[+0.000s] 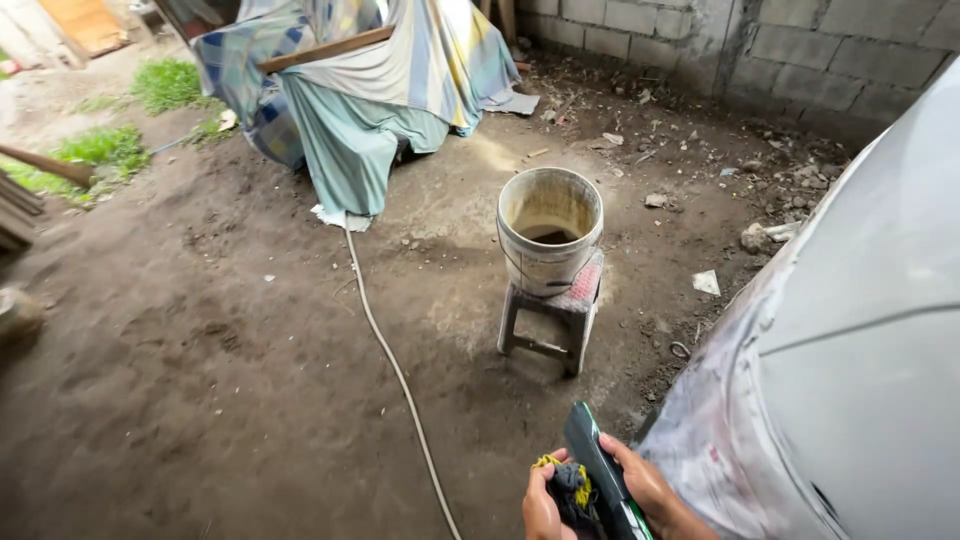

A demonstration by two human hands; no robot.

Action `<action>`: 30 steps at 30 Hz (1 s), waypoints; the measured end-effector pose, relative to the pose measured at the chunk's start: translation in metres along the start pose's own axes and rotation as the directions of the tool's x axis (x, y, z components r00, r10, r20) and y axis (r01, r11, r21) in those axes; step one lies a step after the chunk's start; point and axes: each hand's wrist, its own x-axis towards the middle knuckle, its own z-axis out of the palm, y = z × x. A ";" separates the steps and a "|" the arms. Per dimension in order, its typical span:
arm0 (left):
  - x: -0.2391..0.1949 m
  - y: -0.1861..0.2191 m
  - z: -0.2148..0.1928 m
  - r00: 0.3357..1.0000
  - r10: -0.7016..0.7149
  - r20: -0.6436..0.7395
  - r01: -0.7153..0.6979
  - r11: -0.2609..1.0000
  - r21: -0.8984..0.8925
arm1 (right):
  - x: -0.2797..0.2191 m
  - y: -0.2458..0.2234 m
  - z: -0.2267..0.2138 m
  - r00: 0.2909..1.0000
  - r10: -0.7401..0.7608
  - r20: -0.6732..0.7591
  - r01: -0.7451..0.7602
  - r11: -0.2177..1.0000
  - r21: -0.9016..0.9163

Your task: The person sands the surface of a white car door using a green sanding block and a yellow cloth. They repeatedly dip the sanding block into a bucket of water and wipe the door while sanding. The door is partially covered with newspaper and plastic sheeting.

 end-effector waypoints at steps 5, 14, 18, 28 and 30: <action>0.065 0.061 0.064 0.999 -0.024 0.032 0.027 0.996 -0.087 | 0.121 -0.041 -0.013 0.978 -0.042 -0.206 0.028 0.997 -0.072; 0.222 0.171 0.173 0.988 -0.114 0.107 0.105 0.990 0.089 | 0.246 -0.181 0.017 0.975 -0.118 -0.191 0.166 0.950 0.263; 0.263 0.209 0.249 0.982 -0.145 0.123 0.112 0.963 0.244 | 0.262 -0.218 0.004 0.960 -0.180 -0.213 0.233 0.938 0.258; 0.529 0.160 0.272 0.949 -0.127 0.289 -0.232 0.339 0.912 | 0.318 -0.282 0.005 0.912 -0.097 -0.399 0.240 0.914 0.328; 0.578 0.132 0.295 0.937 -0.185 0.298 -0.270 0.162 0.949 | 0.360 -0.297 -0.027 0.868 -0.153 -0.472 0.320 0.900 0.297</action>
